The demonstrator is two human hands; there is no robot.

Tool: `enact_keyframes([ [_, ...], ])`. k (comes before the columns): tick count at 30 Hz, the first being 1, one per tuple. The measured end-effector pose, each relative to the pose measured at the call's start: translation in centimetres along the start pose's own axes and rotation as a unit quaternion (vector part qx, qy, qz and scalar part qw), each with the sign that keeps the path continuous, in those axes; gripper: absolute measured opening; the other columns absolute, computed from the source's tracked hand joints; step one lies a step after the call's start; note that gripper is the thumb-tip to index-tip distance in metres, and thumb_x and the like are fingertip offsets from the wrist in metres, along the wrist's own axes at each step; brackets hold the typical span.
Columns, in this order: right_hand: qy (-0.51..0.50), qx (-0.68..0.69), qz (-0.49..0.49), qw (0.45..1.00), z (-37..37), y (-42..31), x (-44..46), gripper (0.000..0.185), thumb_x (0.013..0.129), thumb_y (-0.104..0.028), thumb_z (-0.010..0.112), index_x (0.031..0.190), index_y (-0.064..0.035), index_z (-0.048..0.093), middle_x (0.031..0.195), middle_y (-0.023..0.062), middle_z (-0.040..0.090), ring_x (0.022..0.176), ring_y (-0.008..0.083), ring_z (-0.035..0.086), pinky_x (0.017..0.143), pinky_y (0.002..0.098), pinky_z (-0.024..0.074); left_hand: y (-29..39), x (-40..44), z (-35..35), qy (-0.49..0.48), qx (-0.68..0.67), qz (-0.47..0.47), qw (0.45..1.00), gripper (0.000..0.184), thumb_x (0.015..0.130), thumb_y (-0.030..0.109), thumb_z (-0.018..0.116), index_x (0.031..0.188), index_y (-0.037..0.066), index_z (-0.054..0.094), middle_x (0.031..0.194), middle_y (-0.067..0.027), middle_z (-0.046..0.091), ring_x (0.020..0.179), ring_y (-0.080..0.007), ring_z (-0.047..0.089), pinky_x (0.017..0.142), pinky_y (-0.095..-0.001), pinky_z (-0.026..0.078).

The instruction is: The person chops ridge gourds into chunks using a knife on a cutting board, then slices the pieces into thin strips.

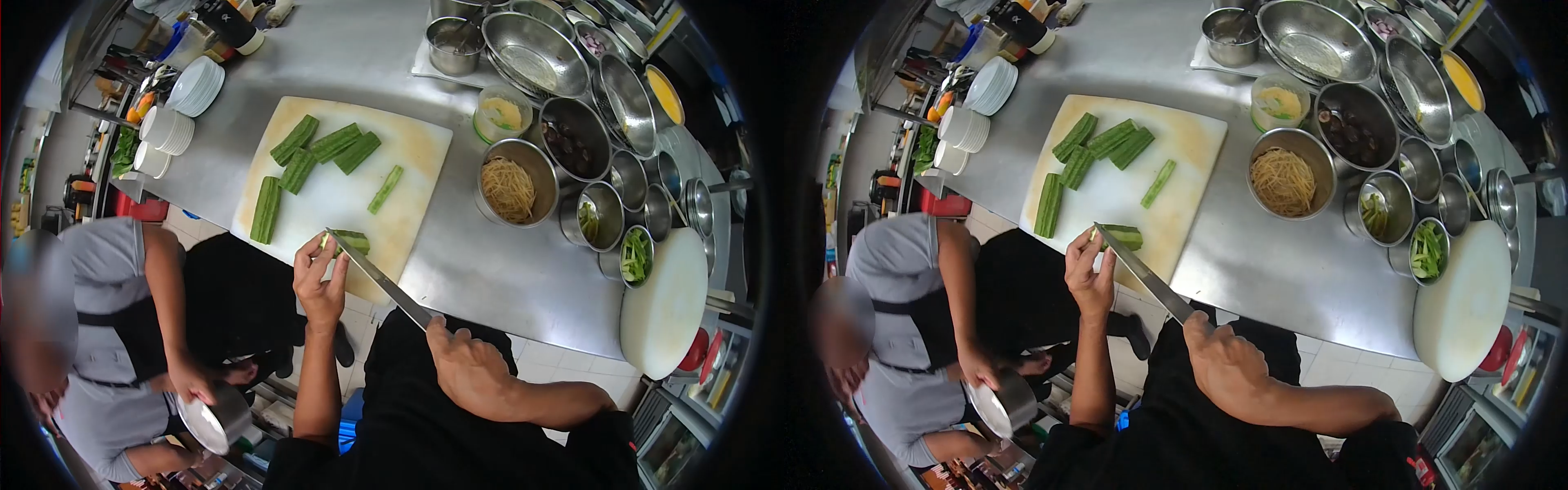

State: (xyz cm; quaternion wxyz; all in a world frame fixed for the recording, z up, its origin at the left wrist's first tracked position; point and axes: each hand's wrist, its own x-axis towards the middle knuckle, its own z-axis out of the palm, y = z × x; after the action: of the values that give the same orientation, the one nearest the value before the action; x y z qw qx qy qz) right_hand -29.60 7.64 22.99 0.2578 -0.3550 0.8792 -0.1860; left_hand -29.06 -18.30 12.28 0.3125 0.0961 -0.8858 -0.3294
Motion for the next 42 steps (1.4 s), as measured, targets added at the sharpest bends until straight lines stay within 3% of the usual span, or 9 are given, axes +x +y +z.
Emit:
enact_keyframes([
  [2, -0.002, -0.003, 0.001, 1.000, 0.3, -0.1, 0.2, 0.043, 0.085, -0.002, 0.055, 0.124, 0.0164, 0.047, 0.066, 0.0228, 0.060, 0.050, 0.0329, 0.066, 0.043, 0.0399, 0.0540, 0.1, 0.1, 0.0, -0.002, 0.001, -0.001, 1.000, 0.038, 0.079, -0.001, 0.080, 0.116, 0.000, 0.072, 0.116, -0.0163, 0.066, 0.090, -0.0224, 0.063, 0.082, -0.0331, 0.052],
  [4, 0.010, 0.013, 0.005, 1.000, 0.5, -0.1, 0.4, 0.037, 0.085, -0.006, 0.057, 0.117, 0.0104, 0.048, 0.067, 0.0218, 0.063, 0.052, 0.0324, 0.068, 0.043, 0.0376, 0.0553, 0.0, 0.1, 0.0, -0.005, 0.003, -0.002, 1.000, 0.039, 0.078, -0.001, 0.080, 0.116, 0.001, 0.072, 0.116, -0.0163, 0.066, 0.090, -0.0226, 0.063, 0.082, -0.0330, 0.052],
  [16, -0.024, 0.094, 0.005, 0.995, -0.1, 0.2, 1.8, 0.033, 0.088, -0.003, 0.052, 0.115, 0.0134, 0.045, 0.070, 0.0287, 0.063, 0.058, 0.0403, 0.068, 0.050, 0.0438, 0.0569, -0.1, -0.2, 0.2, -0.003, -0.010, -0.028, 1.000, 0.039, 0.078, -0.001, 0.080, 0.116, 0.003, 0.073, 0.117, -0.0166, 0.065, 0.092, -0.0225, 0.063, 0.083, -0.0326, 0.052],
  [26, -0.033, 0.084, 0.014, 0.996, 0.3, 0.4, 3.3, 0.032, 0.084, 0.001, 0.052, 0.112, 0.0155, 0.045, 0.065, 0.0271, 0.062, 0.057, 0.0411, 0.066, 0.054, 0.0463, 0.0561, 0.0, -0.1, 0.3, -0.002, -0.008, -0.024, 1.000, 0.040, 0.078, -0.002, 0.081, 0.117, 0.003, 0.073, 0.117, -0.0168, 0.065, 0.092, -0.0226, 0.062, 0.082, -0.0329, 0.052],
  [42, -0.018, 0.081, 0.010, 0.997, 1.5, 1.0, 5.4, 0.019, 0.085, 0.002, 0.051, 0.100, 0.0103, 0.044, 0.063, 0.0268, 0.062, 0.058, 0.0428, 0.066, 0.056, 0.0479, 0.0559, -0.1, 0.0, 0.1, -0.008, -0.017, -0.014, 1.000, 0.041, 0.078, -0.003, 0.080, 0.117, 0.004, 0.072, 0.117, -0.0169, 0.064, 0.092, -0.0229, 0.062, 0.081, -0.0327, 0.053],
])
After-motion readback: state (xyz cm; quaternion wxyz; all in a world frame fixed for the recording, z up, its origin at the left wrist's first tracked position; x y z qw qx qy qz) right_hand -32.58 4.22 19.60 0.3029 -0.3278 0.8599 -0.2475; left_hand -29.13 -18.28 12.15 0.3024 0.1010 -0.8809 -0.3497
